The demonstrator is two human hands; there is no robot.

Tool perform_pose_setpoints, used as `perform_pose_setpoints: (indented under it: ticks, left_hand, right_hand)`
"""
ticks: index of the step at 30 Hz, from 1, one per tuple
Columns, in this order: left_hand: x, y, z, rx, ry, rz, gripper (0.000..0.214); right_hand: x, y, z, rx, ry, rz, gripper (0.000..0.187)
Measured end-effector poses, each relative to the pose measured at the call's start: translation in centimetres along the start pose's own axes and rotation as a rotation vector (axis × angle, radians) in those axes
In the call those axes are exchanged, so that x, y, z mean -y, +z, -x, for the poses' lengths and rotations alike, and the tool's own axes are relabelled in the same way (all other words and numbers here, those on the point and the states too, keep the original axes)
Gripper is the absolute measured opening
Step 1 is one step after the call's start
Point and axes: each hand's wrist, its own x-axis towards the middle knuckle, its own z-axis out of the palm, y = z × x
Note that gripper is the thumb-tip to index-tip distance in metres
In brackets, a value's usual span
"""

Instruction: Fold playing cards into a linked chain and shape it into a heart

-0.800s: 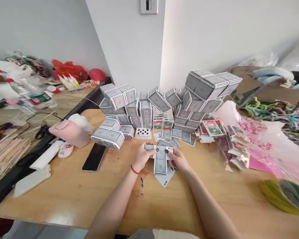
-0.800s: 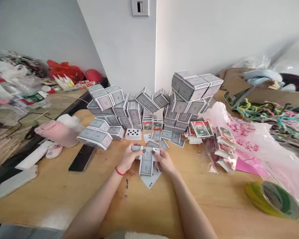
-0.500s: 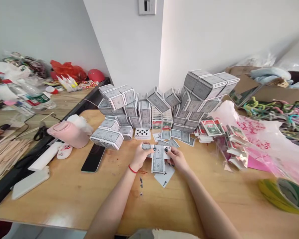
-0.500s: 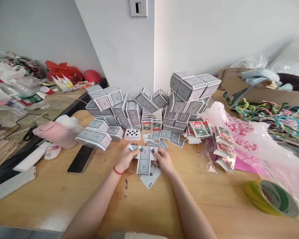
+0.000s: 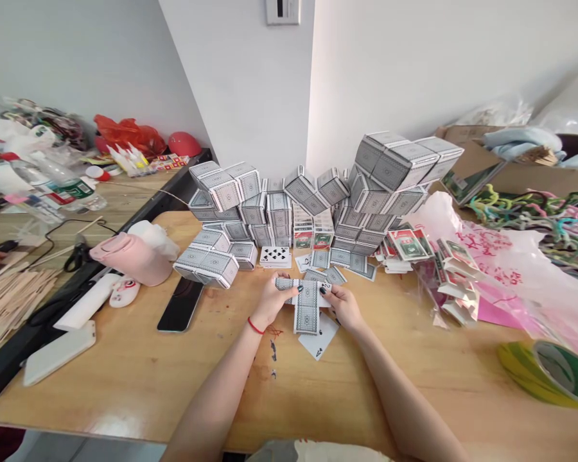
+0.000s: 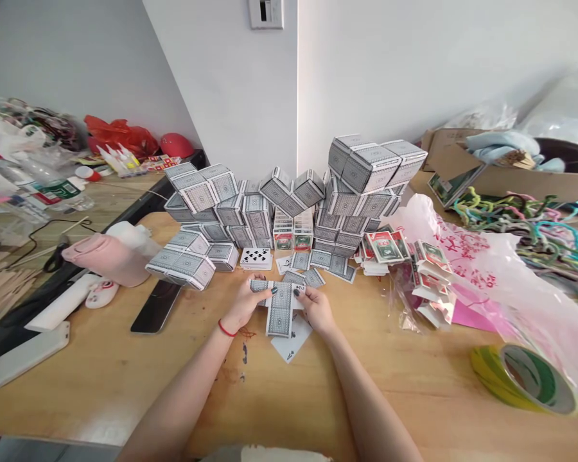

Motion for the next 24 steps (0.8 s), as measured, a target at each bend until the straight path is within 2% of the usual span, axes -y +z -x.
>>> perform_pose_setpoints:
  ticks: [7, 13, 18, 24]
  left_hand:
    - [-0.26, 0.43, 0.45, -0.036, 0.045, -0.141, 0.039]
    - [0.16, 0.53, 0.3, -0.031, 0.079, -0.153, 0.037]
    - [0.38, 0.57, 0.4, -0.06, 0.129, -0.174, 0.037]
    - [-0.06, 0.78, 0.33, -0.01, 0.186, -0.196, 0.037]
  right_hand:
    - [-0.95, -0.84, -0.2, -0.053, 0.019, 0.04, 0.042]
    - [-0.7, -0.98, -0.22, 0.004, 0.046, -0.022, 0.039]
    - [-0.68, -0.82, -0.38, 0.001, 0.037, 0.001, 0.039]
    - [-0.63, -0.58, -0.16, 0.019, 0.02, 0.041, 0.037]
